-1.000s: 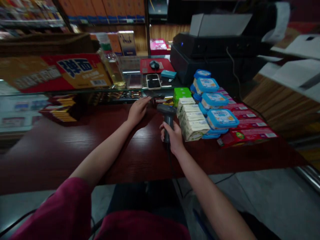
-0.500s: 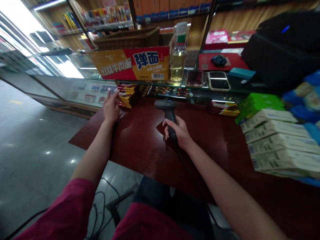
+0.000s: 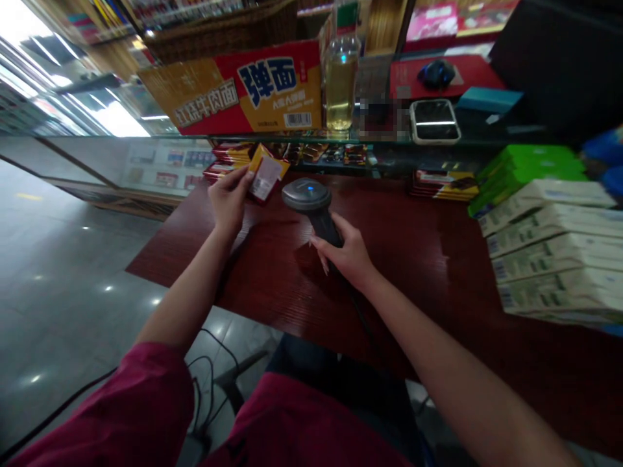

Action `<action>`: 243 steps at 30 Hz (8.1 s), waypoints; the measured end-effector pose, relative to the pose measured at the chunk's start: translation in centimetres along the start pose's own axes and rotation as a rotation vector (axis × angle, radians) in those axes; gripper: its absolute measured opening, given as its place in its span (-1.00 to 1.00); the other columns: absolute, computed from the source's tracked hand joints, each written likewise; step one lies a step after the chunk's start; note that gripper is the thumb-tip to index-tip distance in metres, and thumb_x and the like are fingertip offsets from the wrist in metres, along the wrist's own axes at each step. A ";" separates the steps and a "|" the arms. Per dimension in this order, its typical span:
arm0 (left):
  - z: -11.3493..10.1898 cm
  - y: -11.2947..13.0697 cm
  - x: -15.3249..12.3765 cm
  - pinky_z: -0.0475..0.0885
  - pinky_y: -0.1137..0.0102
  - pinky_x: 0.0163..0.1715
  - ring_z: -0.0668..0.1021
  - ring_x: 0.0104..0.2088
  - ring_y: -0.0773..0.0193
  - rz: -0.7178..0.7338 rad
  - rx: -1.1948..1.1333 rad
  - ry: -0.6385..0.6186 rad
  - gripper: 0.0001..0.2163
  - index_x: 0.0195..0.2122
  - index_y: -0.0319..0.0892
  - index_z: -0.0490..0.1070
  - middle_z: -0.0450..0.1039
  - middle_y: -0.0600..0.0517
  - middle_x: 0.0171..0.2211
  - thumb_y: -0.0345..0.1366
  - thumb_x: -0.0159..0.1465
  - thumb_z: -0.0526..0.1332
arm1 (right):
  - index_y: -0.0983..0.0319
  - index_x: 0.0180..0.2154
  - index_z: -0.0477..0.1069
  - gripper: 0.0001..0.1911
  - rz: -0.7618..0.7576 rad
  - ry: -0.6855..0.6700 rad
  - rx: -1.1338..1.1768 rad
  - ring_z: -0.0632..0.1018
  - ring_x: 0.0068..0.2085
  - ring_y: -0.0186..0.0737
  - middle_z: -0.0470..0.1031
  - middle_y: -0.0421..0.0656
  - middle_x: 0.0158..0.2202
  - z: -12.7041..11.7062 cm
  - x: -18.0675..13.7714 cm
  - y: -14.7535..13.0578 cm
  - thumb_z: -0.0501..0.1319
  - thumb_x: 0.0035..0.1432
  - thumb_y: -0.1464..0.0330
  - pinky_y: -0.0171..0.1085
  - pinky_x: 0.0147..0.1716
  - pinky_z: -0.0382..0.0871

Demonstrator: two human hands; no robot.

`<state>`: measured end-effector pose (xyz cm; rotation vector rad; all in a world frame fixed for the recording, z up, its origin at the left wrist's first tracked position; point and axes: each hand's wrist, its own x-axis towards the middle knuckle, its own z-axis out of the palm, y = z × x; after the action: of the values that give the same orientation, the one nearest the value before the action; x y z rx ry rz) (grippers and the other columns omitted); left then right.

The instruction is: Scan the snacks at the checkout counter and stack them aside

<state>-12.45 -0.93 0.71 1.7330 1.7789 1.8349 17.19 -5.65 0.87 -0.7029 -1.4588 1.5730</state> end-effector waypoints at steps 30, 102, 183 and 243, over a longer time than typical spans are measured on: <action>8.6 4.4 -3.6 0.64 0.34 0.00 0.76 -0.08 0.18 -0.026 -0.231 -0.157 -0.78 -0.09 -0.18 0.64 0.74 -0.06 -0.09 -0.15 0.36 0.40 | 0.13 -0.21 0.35 -0.54 -0.100 0.460 -0.079 0.34 -0.68 -0.38 0.37 -0.38 -0.60 -5.1 -1.4 0.1 0.48 0.09 0.03 -0.34 -0.70 0.28; 1.8 1.8 -2.3 0.61 0.27 0.03 0.74 -0.04 0.04 -0.189 -0.088 -0.332 -0.81 -0.12 -0.13 0.75 0.75 -0.04 -0.09 -0.22 0.33 0.39 | 0.22 -0.14 0.47 -0.53 0.156 0.008 0.005 0.36 -0.69 -0.46 0.53 -0.27 -0.45 1.3 -1.4 -0.6 0.52 0.12 0.05 -0.41 -0.81 0.24; 2.3 -0.1 -1.3 0.59 0.25 0.00 0.75 -0.09 0.08 -0.133 0.064 -0.165 -0.84 -0.11 -0.08 0.74 0.76 0.02 -0.13 -0.23 0.38 0.37 | 0.15 -0.11 0.37 -0.56 0.265 -0.144 0.178 0.21 -0.70 -0.49 0.38 -0.39 -0.53 -0.2 4.7 0.5 0.48 0.04 0.23 -0.41 -0.76 0.13; 10.2 5.1 -1.6 0.16 0.07 0.43 0.32 0.50 0.04 0.465 0.298 -0.437 -0.49 0.42 0.10 0.35 0.36 -0.03 0.44 -0.38 0.47 0.08 | 0.21 -0.09 0.37 -0.55 0.187 0.243 0.344 0.21 -0.69 -0.53 0.36 -0.41 -0.51 -9.1 -5.4 -3.2 0.49 0.06 0.24 -0.43 -0.71 0.07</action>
<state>-1.65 2.98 0.33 2.5926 1.6228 1.1817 28.17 -5.97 1.72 -0.8092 -0.9376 1.7554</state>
